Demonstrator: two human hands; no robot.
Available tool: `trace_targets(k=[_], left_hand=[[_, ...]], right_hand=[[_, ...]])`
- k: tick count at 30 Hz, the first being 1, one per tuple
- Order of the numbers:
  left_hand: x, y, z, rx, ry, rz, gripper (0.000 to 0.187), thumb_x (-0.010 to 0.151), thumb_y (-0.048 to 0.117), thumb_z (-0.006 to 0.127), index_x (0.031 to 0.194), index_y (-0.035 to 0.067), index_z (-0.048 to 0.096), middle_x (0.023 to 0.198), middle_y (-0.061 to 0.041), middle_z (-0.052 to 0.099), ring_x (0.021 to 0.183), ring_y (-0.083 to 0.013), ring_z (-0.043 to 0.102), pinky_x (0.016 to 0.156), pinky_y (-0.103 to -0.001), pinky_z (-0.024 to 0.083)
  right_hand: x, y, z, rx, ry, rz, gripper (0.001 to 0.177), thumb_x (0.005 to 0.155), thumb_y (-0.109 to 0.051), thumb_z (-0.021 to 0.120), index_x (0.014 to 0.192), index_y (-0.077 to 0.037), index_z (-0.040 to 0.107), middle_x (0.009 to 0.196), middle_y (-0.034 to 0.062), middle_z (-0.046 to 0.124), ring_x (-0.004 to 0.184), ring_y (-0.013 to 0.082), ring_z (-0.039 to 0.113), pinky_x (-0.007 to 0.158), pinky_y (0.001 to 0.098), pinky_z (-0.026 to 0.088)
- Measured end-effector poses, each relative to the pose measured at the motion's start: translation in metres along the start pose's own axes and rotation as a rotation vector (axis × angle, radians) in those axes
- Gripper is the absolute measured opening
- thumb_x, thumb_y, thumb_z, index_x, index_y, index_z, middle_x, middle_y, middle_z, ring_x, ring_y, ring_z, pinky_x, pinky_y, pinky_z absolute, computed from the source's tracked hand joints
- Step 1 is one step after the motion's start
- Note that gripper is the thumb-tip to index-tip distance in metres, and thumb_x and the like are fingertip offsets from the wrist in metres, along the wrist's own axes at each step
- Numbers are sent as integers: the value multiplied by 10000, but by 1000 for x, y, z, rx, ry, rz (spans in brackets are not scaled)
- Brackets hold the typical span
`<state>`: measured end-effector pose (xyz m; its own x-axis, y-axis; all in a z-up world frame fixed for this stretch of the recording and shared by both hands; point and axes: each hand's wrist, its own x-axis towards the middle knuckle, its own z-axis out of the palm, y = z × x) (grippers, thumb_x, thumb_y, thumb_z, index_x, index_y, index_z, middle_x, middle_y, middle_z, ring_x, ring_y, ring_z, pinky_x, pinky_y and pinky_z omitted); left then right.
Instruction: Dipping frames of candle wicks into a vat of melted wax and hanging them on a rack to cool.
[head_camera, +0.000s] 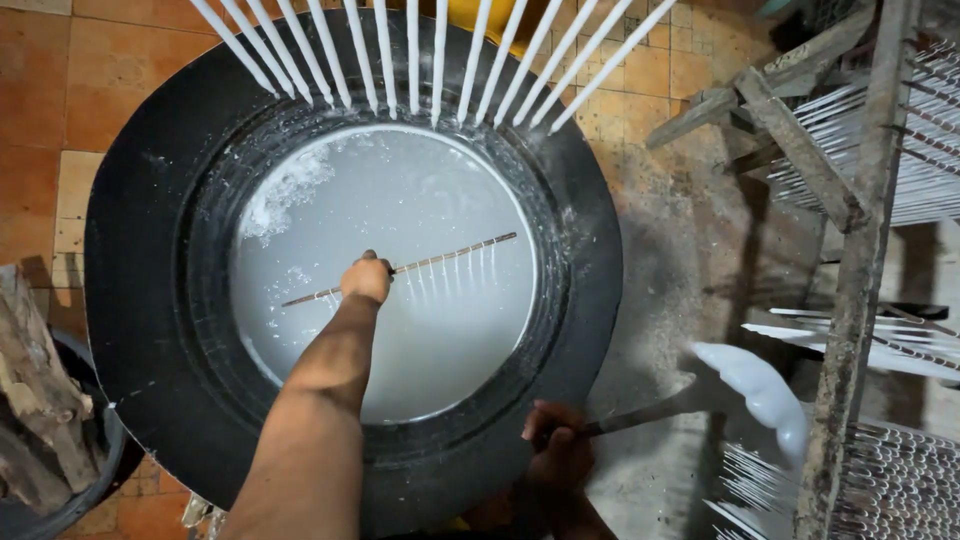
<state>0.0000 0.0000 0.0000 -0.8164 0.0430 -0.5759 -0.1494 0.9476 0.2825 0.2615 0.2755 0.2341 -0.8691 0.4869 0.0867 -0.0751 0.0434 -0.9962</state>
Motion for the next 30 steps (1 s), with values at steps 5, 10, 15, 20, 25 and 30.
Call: trace_targets(k=[5, 10, 15, 20, 25, 30], left_hand=[[7, 1, -8, 29, 26, 20, 266, 991, 250, 591, 1176, 138, 746, 1182, -114, 569, 1048, -374, 619, 790, -506, 583], [12, 6, -16, 93, 21, 33, 272, 996, 240, 605, 1181, 84, 729, 1209, -129, 572, 1083, -381, 612, 779, -508, 591], [5, 19, -41, 114, 81, 67, 292, 979, 180, 576, 1201, 61, 723, 1247, -148, 568, 1106, -404, 607, 821, -537, 589], [-42, 35, -81, 159, 152, 114, 294, 987, 250, 620, 1197, 75, 727, 1224, -143, 611, 1105, -403, 621, 824, -542, 584], [-129, 58, -126, 207, 222, 176, 232, 941, 271, 679, 1074, 104, 770, 1088, -99, 644, 1004, -394, 680, 728, -513, 566], [-232, 89, -184, 270, 351, 210, 201, 950, 276, 649, 1034, 136, 767, 1031, -93, 634, 908, -433, 693, 652, -549, 543]], right_hand=[[-1, 2, 2, 7, 45, 41, 575, 1039, -604, 503, 1086, -60, 681, 613, 44, 570, 543, 125, 495, 465, 245, 342], [3, -12, 18, 15, 100, -25, 332, 1032, -272, 425, 1028, -76, 693, 565, 45, 528, 510, 120, 454, 538, 300, 441], [11, -9, 11, -88, -20, -90, 512, 1104, -397, 318, 1041, -37, 676, 562, 25, 488, 536, 138, 506, 560, 293, 449], [15, -21, 9, 155, -86, -163, 465, 1119, -392, 387, 1088, 8, 623, 644, 91, 556, 547, 127, 459, 562, 268, 405], [2, -47, -30, 184, -150, -252, 457, 1143, -296, 325, 1144, 50, 625, 561, 97, 528, 449, 129, 427, 493, 254, 393], [-36, -60, -108, 143, -131, -222, 506, 1114, -409, 405, 1131, 45, 629, 503, 55, 476, 482, 132, 463, 551, 269, 402]])
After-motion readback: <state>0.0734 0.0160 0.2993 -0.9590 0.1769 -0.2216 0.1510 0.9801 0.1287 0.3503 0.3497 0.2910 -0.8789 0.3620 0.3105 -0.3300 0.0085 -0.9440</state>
